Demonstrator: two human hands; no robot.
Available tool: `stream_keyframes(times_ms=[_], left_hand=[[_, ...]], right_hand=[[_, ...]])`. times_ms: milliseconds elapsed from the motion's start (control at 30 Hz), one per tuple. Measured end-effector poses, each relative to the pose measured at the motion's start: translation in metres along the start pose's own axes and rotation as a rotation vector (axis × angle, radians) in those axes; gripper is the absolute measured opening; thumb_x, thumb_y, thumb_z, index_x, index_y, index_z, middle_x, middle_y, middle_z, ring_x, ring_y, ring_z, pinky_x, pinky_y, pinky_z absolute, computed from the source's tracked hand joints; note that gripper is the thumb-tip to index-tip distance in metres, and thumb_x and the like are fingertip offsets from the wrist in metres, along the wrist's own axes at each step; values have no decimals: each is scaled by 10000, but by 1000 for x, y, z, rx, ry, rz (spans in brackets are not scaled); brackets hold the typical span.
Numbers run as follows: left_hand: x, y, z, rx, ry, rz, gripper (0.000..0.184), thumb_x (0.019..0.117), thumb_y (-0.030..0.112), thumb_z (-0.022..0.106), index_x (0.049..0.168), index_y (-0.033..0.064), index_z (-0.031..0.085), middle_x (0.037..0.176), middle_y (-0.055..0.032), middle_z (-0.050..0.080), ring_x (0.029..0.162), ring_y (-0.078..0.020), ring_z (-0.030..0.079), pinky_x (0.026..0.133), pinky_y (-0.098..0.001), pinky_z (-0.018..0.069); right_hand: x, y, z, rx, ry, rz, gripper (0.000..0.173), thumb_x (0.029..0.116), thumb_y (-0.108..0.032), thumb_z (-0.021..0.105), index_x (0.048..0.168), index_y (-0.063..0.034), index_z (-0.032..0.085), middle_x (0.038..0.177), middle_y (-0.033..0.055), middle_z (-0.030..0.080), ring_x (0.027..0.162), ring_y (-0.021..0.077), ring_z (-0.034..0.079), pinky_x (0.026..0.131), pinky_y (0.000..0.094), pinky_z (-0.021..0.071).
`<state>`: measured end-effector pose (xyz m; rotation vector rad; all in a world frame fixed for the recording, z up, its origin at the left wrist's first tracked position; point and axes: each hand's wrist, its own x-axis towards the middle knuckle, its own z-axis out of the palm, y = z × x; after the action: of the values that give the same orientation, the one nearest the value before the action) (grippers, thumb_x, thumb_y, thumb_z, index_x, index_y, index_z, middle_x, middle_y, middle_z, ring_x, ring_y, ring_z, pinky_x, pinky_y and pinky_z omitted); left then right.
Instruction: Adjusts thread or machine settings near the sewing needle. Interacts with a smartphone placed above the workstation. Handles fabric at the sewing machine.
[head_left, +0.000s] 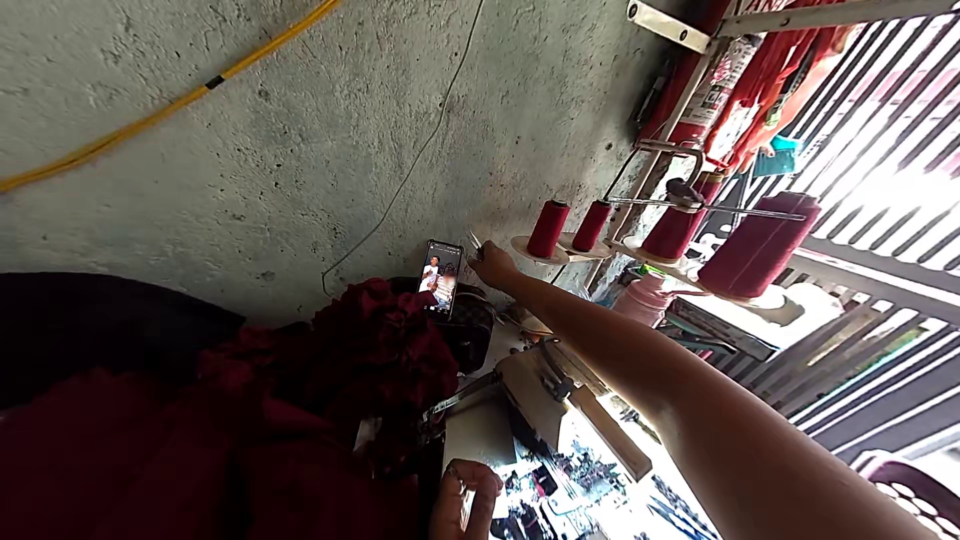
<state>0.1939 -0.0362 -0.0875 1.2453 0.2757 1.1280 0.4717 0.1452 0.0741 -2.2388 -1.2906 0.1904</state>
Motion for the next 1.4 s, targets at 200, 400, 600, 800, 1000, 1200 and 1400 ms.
stream_keyframes(times_ms=[200,400,600,800,1000,1200,1400], left_hand=[[1,-3,0,-70,-5,19,224,1036,15,417,989,166,576,941,118,672,974,13,642,941,-219,520],[2,-6,-4,-78,-13,23,199,1033,21,433,995,150,580,964,101,681,997,7,642,954,-222,514],[1,-6,-4,-40,-3,11,137,1020,17,451,987,95,559,968,69,686,1015,6,641,974,-224,506],[2,-5,-4,-88,12,-45,118,1018,12,454,1019,34,570,1000,-4,662,1040,-58,627,1003,-277,496],[1,-6,-4,-94,19,-50,115,1019,10,451,1022,32,565,996,-5,665,1024,-60,635,996,-279,501],[1,-4,-4,-83,19,-56,120,1022,12,452,1024,17,572,1001,-15,662,1029,-69,630,998,-283,498],[0,-5,-4,-81,17,-51,114,1023,17,452,1027,16,566,1002,-20,659,1023,-69,632,993,-284,502]], right_hand=[[15,-8,-1,93,-45,72,423,1033,-249,607,1312,53,508,1146,260,624,999,365,639,868,538,503],[25,-20,5,140,-6,99,460,1001,-179,635,1372,35,466,1168,268,631,1007,372,656,865,538,518],[32,-22,7,86,54,71,463,981,-218,689,1311,53,510,1189,284,623,1119,419,621,928,589,486],[38,-17,11,38,55,27,645,889,-301,815,1321,65,505,1256,280,595,1149,413,612,944,593,492],[39,-8,14,-15,2,31,826,803,-357,888,1361,89,473,1335,307,545,1209,427,582,980,597,480],[38,-8,15,-43,-1,42,827,791,-340,896,1365,81,475,1386,310,507,1239,434,568,983,593,489],[36,-20,14,-56,73,75,718,873,-353,826,1360,51,486,1410,291,493,1218,423,591,938,589,515]])
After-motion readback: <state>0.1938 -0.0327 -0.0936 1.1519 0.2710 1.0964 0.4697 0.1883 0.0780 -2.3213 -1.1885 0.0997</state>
